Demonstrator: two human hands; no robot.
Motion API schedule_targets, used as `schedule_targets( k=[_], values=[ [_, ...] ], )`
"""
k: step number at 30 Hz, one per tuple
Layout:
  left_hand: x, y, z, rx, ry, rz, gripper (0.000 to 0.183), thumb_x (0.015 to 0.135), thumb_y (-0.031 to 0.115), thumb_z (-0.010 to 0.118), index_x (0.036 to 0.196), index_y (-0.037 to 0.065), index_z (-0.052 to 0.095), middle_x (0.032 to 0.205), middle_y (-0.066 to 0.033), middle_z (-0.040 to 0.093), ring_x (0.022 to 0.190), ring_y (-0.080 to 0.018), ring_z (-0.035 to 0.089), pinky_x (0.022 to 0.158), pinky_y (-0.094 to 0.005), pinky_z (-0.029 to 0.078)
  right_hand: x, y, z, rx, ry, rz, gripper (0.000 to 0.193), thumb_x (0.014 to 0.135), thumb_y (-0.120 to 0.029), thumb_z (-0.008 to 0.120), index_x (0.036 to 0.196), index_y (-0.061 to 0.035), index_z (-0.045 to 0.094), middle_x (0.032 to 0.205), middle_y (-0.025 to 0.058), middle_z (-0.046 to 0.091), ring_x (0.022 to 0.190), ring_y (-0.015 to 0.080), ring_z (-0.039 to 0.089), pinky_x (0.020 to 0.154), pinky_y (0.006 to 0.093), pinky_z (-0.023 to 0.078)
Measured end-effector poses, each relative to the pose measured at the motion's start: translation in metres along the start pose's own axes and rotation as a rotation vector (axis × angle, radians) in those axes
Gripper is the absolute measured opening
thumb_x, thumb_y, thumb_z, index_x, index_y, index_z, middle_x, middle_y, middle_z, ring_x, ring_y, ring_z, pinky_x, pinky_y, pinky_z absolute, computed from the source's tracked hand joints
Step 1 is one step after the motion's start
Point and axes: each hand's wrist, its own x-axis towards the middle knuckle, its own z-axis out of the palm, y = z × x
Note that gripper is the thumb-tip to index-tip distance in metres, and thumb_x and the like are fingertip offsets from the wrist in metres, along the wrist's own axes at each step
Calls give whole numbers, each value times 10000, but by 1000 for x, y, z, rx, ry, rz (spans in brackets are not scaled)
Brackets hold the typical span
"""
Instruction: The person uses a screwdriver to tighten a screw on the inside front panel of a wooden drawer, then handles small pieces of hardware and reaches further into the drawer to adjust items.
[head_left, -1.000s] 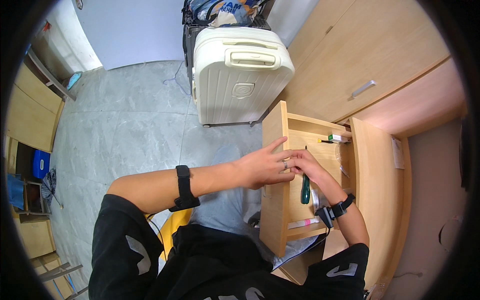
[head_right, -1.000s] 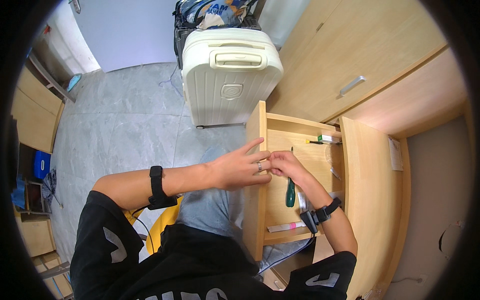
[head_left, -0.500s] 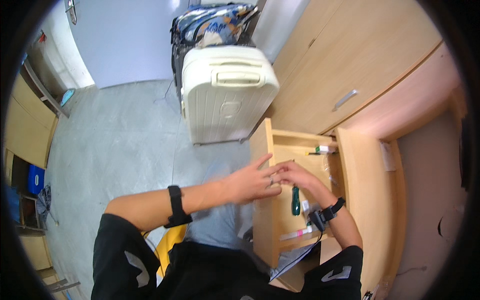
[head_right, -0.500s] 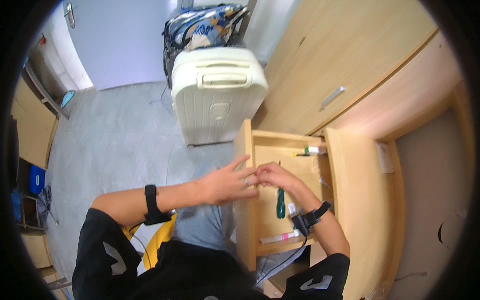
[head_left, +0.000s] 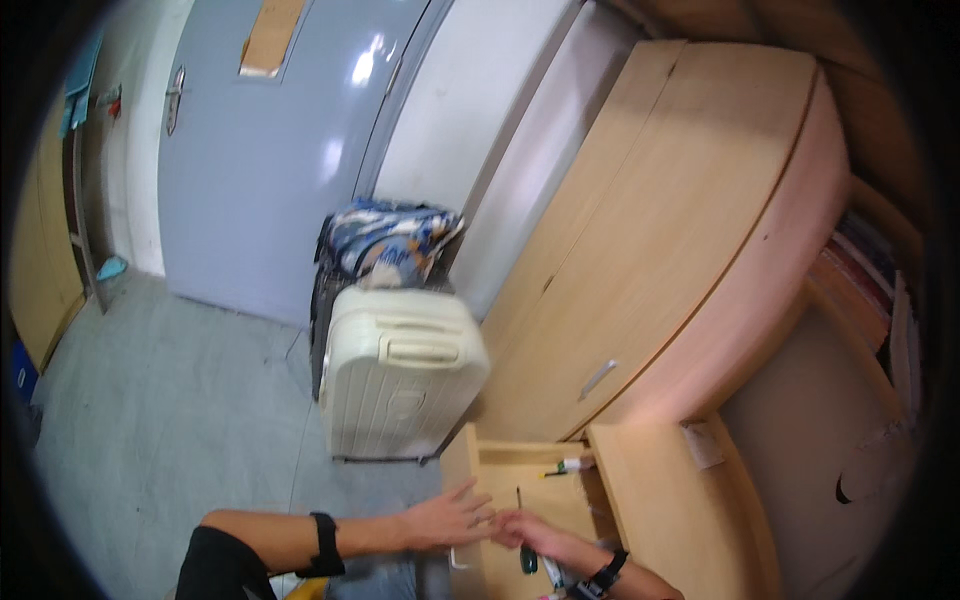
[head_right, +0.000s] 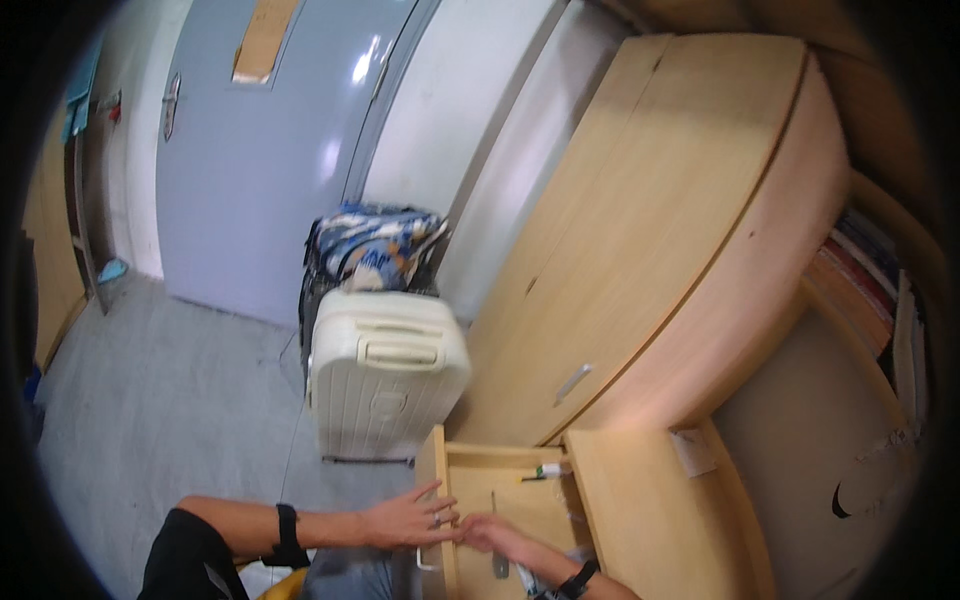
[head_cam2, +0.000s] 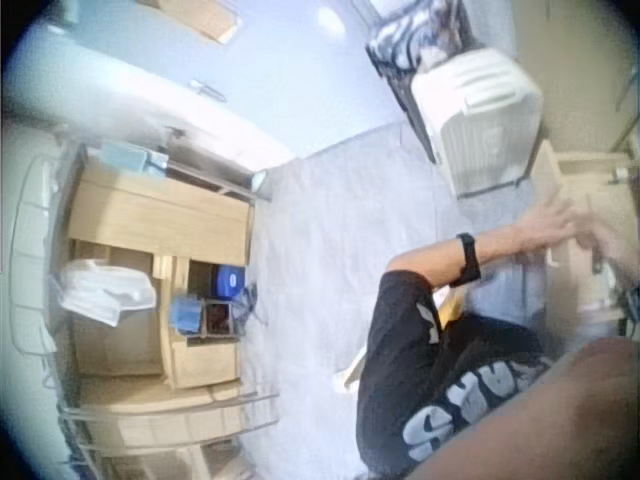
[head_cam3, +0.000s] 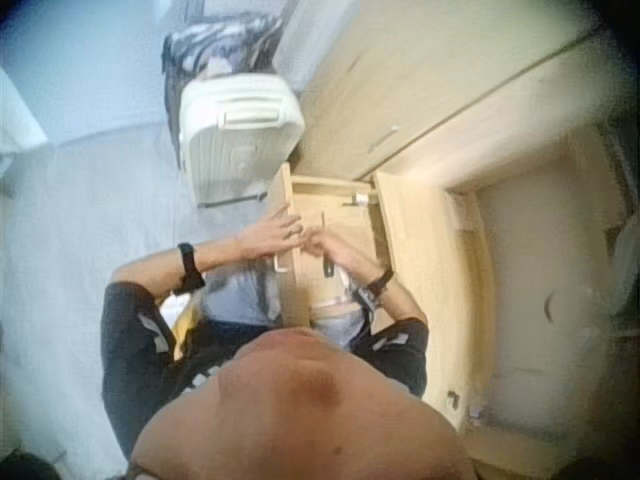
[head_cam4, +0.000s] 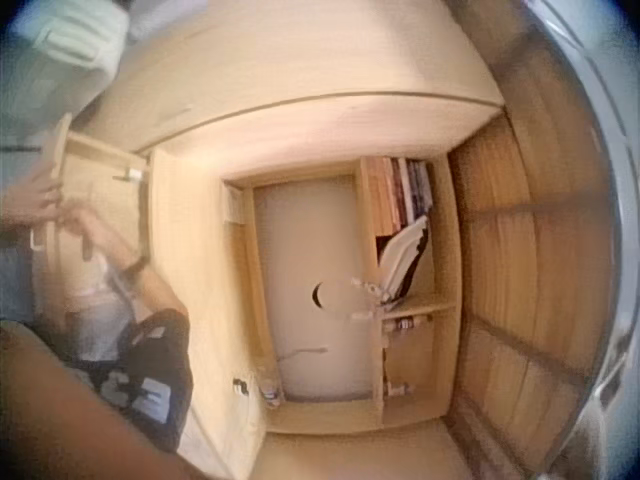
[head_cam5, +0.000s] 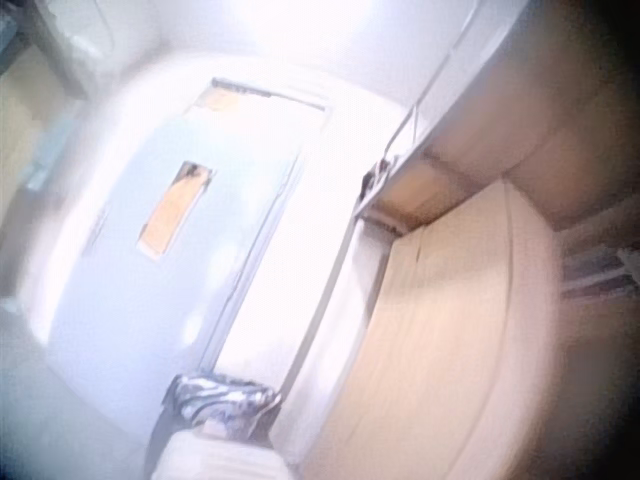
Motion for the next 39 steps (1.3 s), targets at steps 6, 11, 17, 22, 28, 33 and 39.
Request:
schedule_targets(
  k=[6, 11, 17, 22, 28, 33, 39],
  values=[
    [0, 0, 15, 24, 20, -6, 635, 812, 226, 632, 1402, 180, 401, 1325, -88, 489, 1341, -309, 388, 1144, -579, 240, 13, 16, 43, 65, 58, -62, 122, 930, -157, 499, 999, -84, 567, 776, -5, 522, 652, 111, 481, 576, 280, 372],
    [2, -1, -4, 42, 11, 26, 669, 968, 289, 586, 1536, 243, 235, 1402, -201, 442, 1223, -326, 487, 1065, -558, 341, 37, 23, 50, 79, 62, -100, 215, 957, -209, 475, 1112, -85, 560, 926, 24, 577, 804, 140, 549, 695, 308, 441],
    [0, 9, 3, 0, 95, -58, 634, 764, 268, 670, 1347, 169, 441, 1337, -143, 456, 1322, -337, 384, 1123, -564, 268, 18, 46, 32, 82, 60, -104, 333, 990, -271, 447, 1248, -87, 551, 1105, 59, 645, 986, 174, 631, 838, 341, 523],
    [-2, 8, 2, 10, 113, -77, 380, 789, 247, 631, 1133, 125, 524, 1176, -115, 526, 1134, -287, 493, 1042, -470, 356, 26, 63, 7, 77, 38, -53, 335, 997, -270, 436, 1195, -66, 614, 1116, 76, 680, 1024, 181, 657, 859, 338, 552],
    [-11, 11, 25, 169, 77, -14, 310, 778, 245, 596, 1062, 125, 629, 972, -31, 597, 1017, -223, 534, 956, -384, 390, 3, 30, 38, 65, 53, -103, 323, 989, -250, 442, 1182, -59, 616, 1087, 84, 688, 990, 201, 666, 863, 359, 549],
    [-12, 9, 35, 90, 45, 49, 214, 783, 245, 581, 936, 120, 663, 964, -4, 612, 995, -205, 536, 918, -365, 403, 9, 42, 34, 139, 81, -111, 315, 975, -243, 474, 1183, -53, 614, 1082, 92, 691, 995, 212, 668, 877, 363, 546],
    [-6, -4, 28, -126, -80, 171, 170, 772, 242, 607, 859, 101, 645, 972, -25, 603, 1040, -220, 530, 914, -369, 404, 10, 35, 46, 155, 223, -50, 190, 947, -187, 512, 1057, -54, 592, 854, 28, 603, 734, 151, 577, 653, 306, 473]
  ],
)
